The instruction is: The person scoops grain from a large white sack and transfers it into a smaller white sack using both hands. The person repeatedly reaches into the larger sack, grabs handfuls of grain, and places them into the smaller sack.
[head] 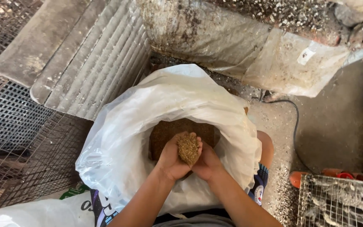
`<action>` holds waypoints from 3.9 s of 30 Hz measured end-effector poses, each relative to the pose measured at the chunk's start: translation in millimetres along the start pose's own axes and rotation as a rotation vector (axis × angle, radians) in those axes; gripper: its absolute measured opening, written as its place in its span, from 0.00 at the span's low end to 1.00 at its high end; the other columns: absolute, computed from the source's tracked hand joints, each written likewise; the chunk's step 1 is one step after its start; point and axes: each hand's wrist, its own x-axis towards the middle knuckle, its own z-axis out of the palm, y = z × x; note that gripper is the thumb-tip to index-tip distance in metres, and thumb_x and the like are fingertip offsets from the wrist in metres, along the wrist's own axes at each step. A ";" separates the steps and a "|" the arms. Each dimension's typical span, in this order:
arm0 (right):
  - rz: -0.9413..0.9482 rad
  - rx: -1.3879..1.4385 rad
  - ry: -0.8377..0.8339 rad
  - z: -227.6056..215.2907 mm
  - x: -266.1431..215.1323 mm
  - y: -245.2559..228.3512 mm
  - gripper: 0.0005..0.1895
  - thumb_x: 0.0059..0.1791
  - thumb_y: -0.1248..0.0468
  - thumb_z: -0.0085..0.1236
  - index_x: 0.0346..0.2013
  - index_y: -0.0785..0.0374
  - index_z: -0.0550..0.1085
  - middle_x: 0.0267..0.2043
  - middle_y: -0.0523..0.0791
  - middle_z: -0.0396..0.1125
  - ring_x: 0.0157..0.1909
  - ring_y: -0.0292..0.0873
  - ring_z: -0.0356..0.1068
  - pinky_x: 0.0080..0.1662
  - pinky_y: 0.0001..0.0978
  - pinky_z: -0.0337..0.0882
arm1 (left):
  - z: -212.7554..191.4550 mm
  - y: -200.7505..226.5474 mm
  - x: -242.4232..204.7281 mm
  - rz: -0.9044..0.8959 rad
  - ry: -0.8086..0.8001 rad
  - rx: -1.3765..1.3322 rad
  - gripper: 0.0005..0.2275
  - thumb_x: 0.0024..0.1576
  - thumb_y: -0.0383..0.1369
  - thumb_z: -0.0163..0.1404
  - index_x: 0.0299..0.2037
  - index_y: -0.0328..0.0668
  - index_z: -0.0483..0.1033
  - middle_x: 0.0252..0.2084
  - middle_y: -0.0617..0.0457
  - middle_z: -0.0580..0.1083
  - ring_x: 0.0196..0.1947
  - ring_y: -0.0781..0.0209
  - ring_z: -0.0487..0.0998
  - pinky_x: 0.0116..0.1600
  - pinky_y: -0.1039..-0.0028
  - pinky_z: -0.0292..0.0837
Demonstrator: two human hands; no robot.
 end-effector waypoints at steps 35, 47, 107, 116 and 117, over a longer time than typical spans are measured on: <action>0.163 0.088 -0.215 -2.8 -12.1 13.0 0.11 0.52 0.58 0.58 0.43 0.60 0.81 0.29 0.39 0.74 0.29 0.36 0.74 0.33 0.31 0.79 | 18.7 -4.7 -16.9 -0.097 -0.067 -0.041 0.13 0.63 0.40 0.50 0.43 0.37 0.81 0.40 0.40 0.79 0.42 0.45 0.83 0.50 0.61 0.83; 0.233 0.148 -0.267 0.9 -11.5 9.4 0.11 0.52 0.58 0.58 0.43 0.59 0.82 0.28 0.38 0.74 0.26 0.34 0.74 0.29 0.30 0.80 | 7.2 -4.0 -15.1 -0.096 -0.030 -0.025 0.13 0.63 0.39 0.51 0.44 0.35 0.81 0.41 0.39 0.80 0.41 0.46 0.83 0.49 0.60 0.84; -0.114 -0.767 0.261 -20.0 112.5 -19.3 0.05 0.51 0.59 0.57 0.41 0.46 0.79 0.40 0.29 0.77 0.40 0.26 0.74 0.43 0.19 0.74 | -430.9 81.3 -366.1 1.111 0.973 -0.684 0.06 0.63 0.29 0.55 0.33 0.43 0.76 0.27 0.53 0.71 0.21 0.69 0.64 0.23 0.82 0.57; -0.102 -0.730 0.239 -19.4 105.5 -14.6 0.07 0.51 0.60 0.56 0.41 0.47 0.79 0.40 0.30 0.76 0.39 0.27 0.74 0.44 0.20 0.74 | -431.6 82.6 -366.3 1.105 1.040 -0.611 0.10 0.55 0.24 0.48 0.41 0.45 0.81 0.40 0.54 0.78 0.41 0.58 0.78 0.43 0.70 0.76; -0.101 -0.729 0.241 -19.5 105.1 -13.8 0.07 0.51 0.60 0.56 0.41 0.47 0.79 0.40 0.30 0.76 0.39 0.27 0.74 0.44 0.20 0.74 | -434.3 82.7 -364.8 1.104 1.042 -0.611 0.10 0.55 0.24 0.48 0.41 0.45 0.81 0.40 0.54 0.78 0.41 0.58 0.78 0.43 0.70 0.76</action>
